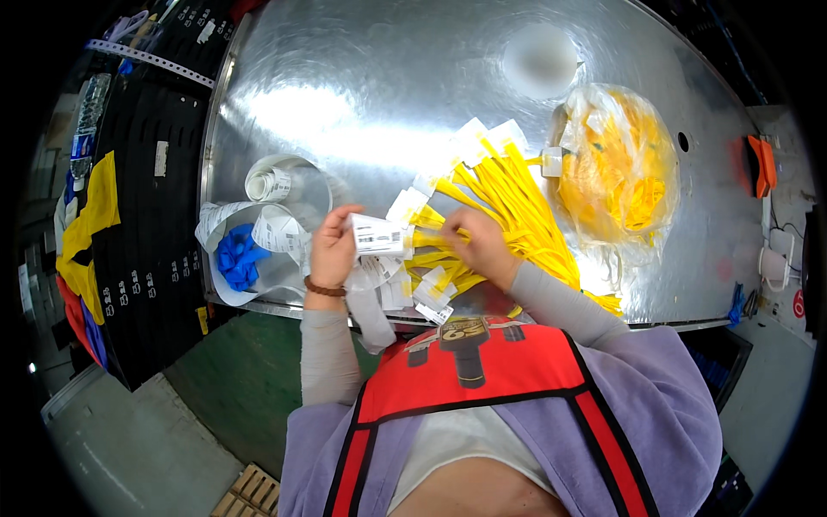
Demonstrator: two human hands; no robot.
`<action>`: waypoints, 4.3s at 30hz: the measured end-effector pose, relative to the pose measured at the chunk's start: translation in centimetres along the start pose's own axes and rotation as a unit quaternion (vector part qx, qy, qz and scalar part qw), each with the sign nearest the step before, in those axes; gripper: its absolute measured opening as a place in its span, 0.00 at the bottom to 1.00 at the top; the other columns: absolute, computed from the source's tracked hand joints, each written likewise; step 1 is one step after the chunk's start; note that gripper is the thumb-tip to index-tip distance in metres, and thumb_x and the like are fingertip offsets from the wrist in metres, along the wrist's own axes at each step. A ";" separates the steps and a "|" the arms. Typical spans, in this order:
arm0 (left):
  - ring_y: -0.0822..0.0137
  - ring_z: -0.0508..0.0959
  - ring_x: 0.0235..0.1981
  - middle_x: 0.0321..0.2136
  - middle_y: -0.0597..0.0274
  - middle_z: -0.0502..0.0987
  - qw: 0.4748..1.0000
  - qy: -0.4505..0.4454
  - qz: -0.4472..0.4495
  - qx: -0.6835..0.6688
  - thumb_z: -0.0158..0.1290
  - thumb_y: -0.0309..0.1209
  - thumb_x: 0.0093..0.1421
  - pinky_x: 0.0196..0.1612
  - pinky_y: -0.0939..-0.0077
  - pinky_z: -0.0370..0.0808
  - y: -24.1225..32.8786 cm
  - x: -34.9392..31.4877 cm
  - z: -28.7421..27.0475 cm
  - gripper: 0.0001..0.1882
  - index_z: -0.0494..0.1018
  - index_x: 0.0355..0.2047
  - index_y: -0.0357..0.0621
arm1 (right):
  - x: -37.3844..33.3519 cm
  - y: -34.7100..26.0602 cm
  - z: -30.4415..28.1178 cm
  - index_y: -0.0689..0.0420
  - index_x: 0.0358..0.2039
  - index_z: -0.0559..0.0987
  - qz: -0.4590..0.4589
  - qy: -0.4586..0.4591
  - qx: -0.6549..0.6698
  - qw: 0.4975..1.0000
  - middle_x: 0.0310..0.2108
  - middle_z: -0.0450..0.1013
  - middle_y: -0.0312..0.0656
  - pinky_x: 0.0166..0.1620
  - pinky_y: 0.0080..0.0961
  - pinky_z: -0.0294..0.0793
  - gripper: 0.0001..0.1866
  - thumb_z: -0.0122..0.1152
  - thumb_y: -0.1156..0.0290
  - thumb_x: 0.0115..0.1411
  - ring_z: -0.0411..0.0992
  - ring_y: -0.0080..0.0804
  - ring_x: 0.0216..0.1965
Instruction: The person repeatedly picks up small white labels from a roll and attaches them to bundles of yellow rubber bands on a stainless steel table. The person handles the labels and bundles one at a time, placing the labeled bundles back on the table.
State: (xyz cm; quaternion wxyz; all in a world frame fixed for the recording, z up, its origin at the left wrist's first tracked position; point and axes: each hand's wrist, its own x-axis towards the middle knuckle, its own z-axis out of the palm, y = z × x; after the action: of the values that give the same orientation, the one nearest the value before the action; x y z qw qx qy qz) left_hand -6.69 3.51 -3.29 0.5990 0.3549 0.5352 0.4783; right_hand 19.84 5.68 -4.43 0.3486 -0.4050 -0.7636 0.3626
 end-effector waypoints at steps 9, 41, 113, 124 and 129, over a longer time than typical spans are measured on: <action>0.75 0.76 0.35 0.35 0.62 0.77 0.995 0.053 0.081 0.014 0.42 0.21 0.63 0.38 0.82 0.73 3.0 -0.3 -1.3 0.11 0.70 0.44 0.37 | 5.4 4.8 2.0 0.56 0.37 0.78 -0.071 0.029 -0.280 0.957 0.36 0.73 0.44 0.44 0.37 0.70 0.11 0.56 0.70 0.53 0.70 0.45 0.40; 0.81 0.68 0.22 0.20 0.69 0.73 0.987 0.156 0.010 -0.025 0.56 0.36 0.60 0.25 0.84 0.66 -2.3 3.6 9.5 0.14 0.74 0.25 0.36 | 3.3 -1.7 -0.9 0.61 0.35 0.78 0.162 0.061 0.166 0.971 0.30 0.72 0.41 0.32 0.20 0.70 0.06 0.56 0.76 0.57 0.71 0.28 0.31; 0.78 0.75 0.30 0.28 0.66 0.79 0.998 0.011 0.007 0.057 0.57 0.26 0.56 0.34 0.83 0.72 1.5 1.2 2.0 0.06 0.76 0.34 0.37 | 0.4 0.4 -2.3 0.58 0.35 0.78 -0.009 -0.034 -0.027 0.999 0.31 0.75 0.47 0.37 0.35 0.72 0.11 0.62 0.67 0.53 0.73 0.45 0.33; 0.71 0.75 0.25 0.25 0.59 0.77 0.962 0.067 0.156 0.214 0.58 0.31 0.56 0.28 0.77 0.71 2.1 2.8 6.7 0.11 0.71 0.34 0.38 | 8.0 7.2 -3.3 0.63 0.31 0.78 0.186 0.112 -0.116 0.969 0.30 0.74 0.48 0.37 0.35 0.71 0.13 0.62 0.65 0.53 0.72 0.43 0.33; 0.79 0.74 0.31 0.31 0.65 0.77 0.993 -0.036 0.006 0.113 0.61 0.24 0.52 0.33 0.85 0.71 1.8 3.1 6.6 0.10 0.72 0.34 0.39 | 5.7 4.4 -1.8 0.63 0.30 0.78 0.305 0.114 0.179 0.928 0.20 0.70 0.39 0.27 0.24 0.68 0.09 0.59 0.68 0.57 0.68 0.26 0.20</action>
State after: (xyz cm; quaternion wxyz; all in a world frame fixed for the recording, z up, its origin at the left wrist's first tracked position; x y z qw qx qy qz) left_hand -0.65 7.53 -1.37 0.5713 0.4408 0.5617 0.4049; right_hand 20.52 12.89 -5.83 0.3726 -0.5874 -0.4809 0.5337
